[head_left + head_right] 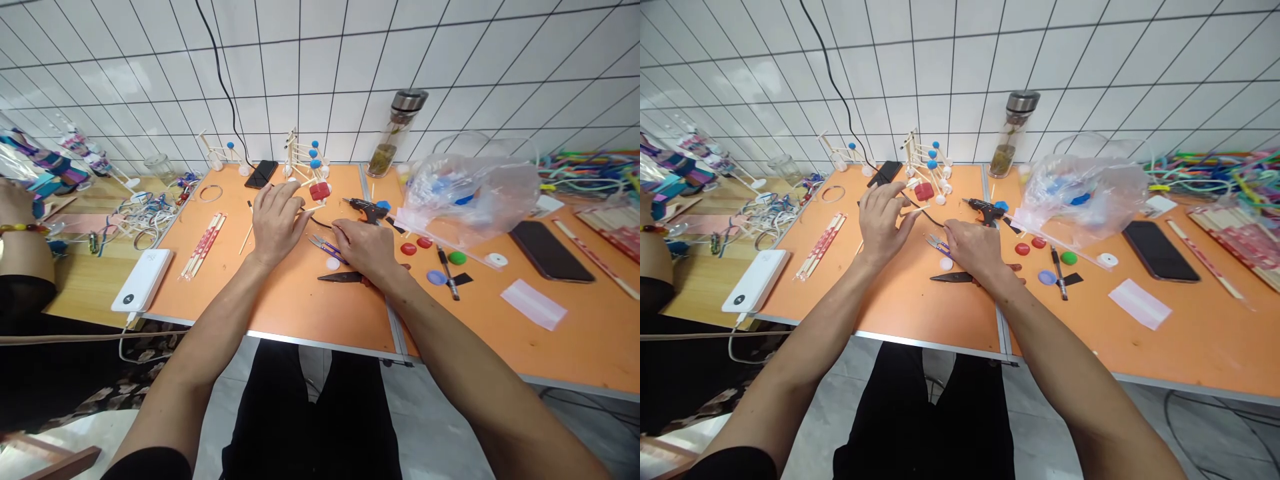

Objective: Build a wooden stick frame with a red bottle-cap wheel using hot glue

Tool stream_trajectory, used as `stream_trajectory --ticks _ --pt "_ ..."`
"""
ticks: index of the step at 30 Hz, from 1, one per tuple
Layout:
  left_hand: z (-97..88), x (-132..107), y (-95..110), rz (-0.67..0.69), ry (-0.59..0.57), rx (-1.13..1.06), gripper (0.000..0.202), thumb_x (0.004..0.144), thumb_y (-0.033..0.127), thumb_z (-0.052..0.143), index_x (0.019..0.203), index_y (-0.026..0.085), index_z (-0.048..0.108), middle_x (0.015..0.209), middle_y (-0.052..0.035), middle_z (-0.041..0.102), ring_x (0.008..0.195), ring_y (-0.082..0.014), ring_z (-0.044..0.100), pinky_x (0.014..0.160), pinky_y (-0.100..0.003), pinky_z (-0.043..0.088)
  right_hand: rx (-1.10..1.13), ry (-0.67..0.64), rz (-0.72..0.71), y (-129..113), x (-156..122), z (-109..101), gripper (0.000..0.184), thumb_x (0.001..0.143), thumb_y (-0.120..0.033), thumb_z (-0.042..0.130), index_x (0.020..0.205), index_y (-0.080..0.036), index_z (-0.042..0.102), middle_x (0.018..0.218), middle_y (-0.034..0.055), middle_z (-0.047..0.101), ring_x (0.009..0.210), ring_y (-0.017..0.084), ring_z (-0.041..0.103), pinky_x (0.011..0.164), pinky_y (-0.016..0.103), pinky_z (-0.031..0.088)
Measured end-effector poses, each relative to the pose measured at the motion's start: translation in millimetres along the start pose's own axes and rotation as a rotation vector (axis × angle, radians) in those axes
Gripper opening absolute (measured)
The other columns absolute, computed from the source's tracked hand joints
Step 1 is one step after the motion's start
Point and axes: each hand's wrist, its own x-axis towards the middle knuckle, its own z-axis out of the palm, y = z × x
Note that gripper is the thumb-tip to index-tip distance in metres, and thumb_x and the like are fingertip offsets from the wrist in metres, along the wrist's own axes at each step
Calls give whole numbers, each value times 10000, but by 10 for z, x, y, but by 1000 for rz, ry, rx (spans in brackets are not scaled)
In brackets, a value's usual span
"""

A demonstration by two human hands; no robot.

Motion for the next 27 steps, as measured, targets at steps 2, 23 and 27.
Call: stream_trajectory --ticks 2,23,27 --pt "3 -1 2 18 14 28 326 1198 560 576 1063 281 675 1434 -120 856 1363 -291 796 1307 -537 507 1 -9 7 -6 1 -9 455 1193 -343 469 1192 -214 905 1075 111 926 939 278 819 665 369 215" --pt "-10 -2 17 -1 -28 -10 329 1190 564 583 1057 281 686 1475 -139 842 1430 -311 773 1351 -576 478 51 -7 -16 -11 -16 -27 448 1191 -334 460 1105 -206 881 1026 121 914 896 251 783 674 371 201" --pt "-9 -7 18 2 -21 -29 329 1189 566 588 1058 280 685 1477 -137 841 1432 -309 772 1359 -577 469 44 -2 -8 -13 -15 -13 443 1186 -337 466 1081 -212 878 1003 118 907 876 251 778 671 369 189"
